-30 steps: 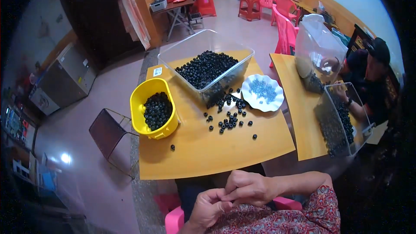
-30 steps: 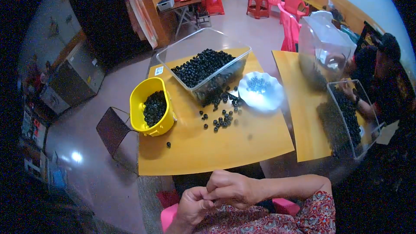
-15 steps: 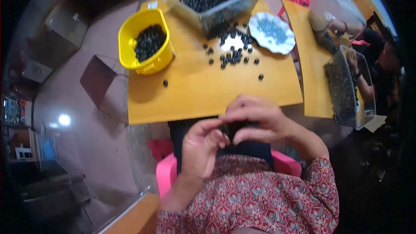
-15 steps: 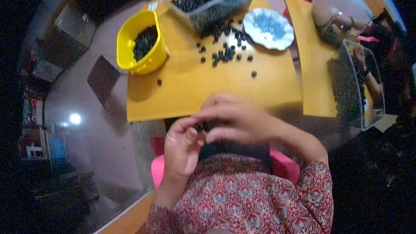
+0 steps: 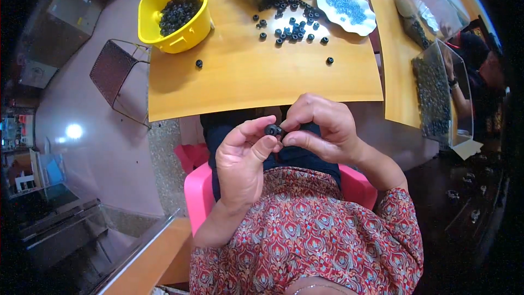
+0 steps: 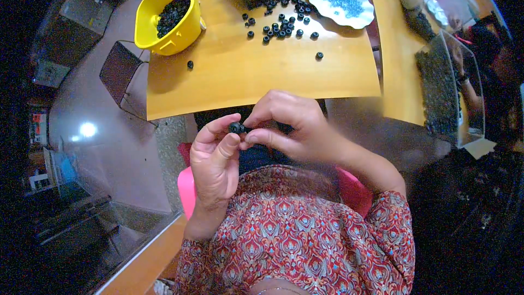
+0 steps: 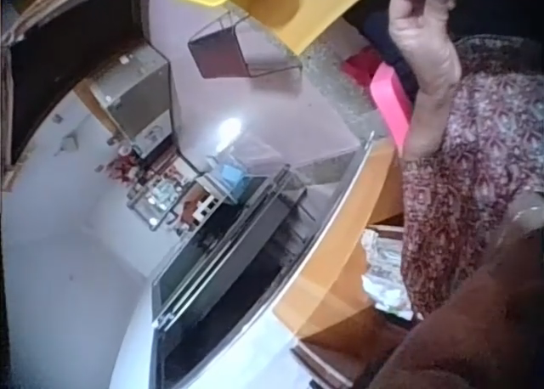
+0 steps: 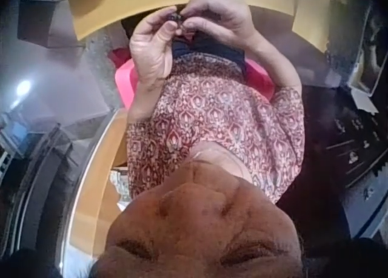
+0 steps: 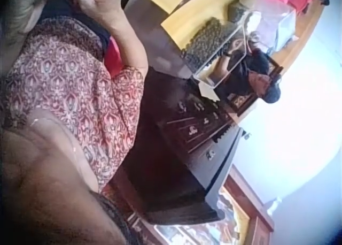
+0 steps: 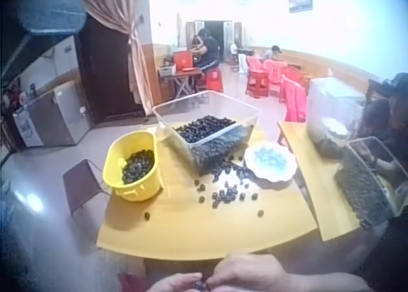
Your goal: Assembling small hardware components by hand at a workbench.
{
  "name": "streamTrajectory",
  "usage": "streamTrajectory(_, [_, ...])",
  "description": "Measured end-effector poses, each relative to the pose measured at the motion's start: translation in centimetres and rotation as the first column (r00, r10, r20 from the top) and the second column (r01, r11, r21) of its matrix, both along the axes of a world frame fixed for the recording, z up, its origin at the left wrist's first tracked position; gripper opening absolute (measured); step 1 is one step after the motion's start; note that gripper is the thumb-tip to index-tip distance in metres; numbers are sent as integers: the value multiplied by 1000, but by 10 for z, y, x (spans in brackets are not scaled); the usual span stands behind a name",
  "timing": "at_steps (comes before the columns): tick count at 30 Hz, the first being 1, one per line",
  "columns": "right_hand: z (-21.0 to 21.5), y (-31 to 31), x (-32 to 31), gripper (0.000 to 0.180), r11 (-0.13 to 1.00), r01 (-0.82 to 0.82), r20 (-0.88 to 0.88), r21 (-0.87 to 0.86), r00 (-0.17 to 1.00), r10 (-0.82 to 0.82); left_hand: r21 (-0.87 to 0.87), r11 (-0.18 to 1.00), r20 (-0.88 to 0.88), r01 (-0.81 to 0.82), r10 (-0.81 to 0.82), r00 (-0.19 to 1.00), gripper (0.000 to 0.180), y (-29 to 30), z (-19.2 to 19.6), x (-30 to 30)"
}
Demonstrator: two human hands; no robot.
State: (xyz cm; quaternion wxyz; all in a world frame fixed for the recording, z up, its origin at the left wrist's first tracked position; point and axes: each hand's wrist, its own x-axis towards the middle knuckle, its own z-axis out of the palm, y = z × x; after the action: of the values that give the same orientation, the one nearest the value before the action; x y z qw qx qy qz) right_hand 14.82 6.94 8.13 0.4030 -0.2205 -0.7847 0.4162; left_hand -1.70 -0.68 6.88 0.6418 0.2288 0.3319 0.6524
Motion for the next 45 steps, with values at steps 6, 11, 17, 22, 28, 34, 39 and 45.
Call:
streamTrajectory(6, [2, -11, -6, 17, 997, 29, 18, 67, 999, -31, -1, 1000, -57, -10, 10, 998, 29, -9, 1, 0])
streamTrajectory(11, [3, -24, -8, 13, 998, 23, 21, 65, 999, -25, 145, 988, -271, -50, 88, 959, 27, -16, -3, -1])
streamTrajectory(17, [2, -47, -4, 9, 816, -50, -84, -576, 996, 2, 379, 925, -585, -27, 262, 767, 28, -23, -3, -5])
streamTrajectory(22, [3, -53, -3, 10, 564, -137, -204, -815, 977, -58, 439, 897, -635, 44, 275, 722, 28, -23, -8, -5])
streamTrajectory(28, [-3, -46, 1, 13, 950, 25, 44, -312, 999, -12, 264, 964, -398, -17, 125, 909, 25, -26, -19, 3])
streamTrajectory(34, [-7, -37, -2, 25, 961, 150, 20, 231, 987, -159, 93, 995, -89, -20, 29, 996, 30, -24, -28, 5])
streamTrajectory(39, [-11, -28, -2, 26, 902, 137, 36, 409, 985, -166, 76, 996, -84, -51, 57, 995, 24, -19, -26, 5])
streamTrajectory(45, [-9, -34, -2, 13, 995, 69, 2, -74, 998, -69, 206, 977, -271, -60, 116, 956, 23, -18, -28, 5])
